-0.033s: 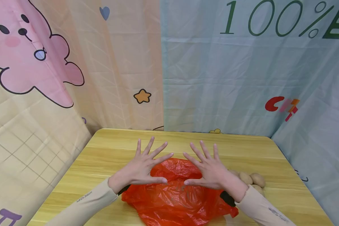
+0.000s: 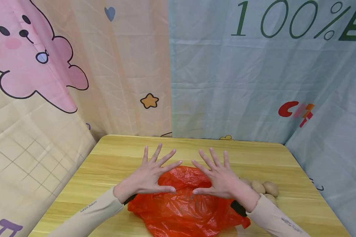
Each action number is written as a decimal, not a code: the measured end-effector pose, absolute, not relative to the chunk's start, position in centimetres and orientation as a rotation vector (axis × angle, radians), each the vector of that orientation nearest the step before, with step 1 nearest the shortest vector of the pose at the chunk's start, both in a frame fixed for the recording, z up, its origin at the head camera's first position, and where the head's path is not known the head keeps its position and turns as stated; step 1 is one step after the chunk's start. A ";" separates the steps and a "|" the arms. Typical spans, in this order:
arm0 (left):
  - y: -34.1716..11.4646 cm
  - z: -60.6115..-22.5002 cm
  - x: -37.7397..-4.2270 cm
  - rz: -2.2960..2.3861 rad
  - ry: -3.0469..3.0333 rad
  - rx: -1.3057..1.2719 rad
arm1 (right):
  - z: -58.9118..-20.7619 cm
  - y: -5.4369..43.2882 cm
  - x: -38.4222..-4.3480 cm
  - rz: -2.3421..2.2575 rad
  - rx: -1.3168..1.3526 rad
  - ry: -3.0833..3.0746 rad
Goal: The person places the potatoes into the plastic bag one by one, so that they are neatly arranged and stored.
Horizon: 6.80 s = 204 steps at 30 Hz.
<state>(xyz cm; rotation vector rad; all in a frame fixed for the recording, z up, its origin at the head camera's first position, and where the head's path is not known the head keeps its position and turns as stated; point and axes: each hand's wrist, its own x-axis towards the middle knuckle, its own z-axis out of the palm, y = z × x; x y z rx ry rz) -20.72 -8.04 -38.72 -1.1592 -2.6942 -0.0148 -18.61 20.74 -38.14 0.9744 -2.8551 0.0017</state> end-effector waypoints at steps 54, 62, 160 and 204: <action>-14.2 -47.0 -16.1 -1.217 -2.761 0.045 | -40.7 33.0 -20.8 0.899 0.576 -3.005; -14.2 -47.3 -16.3 -1.252 -2.758 0.027 | -41.7 33.5 -21.4 0.875 0.645 -3.057; -14.5 -48.4 -16.5 -1.450 -2.707 -0.164 | -44.6 35.0 -21.4 0.888 0.630 -3.115; -14.5 -48.5 -16.6 -1.489 -2.710 -0.195 | -43.3 33.1 -20.8 0.777 0.371 -2.957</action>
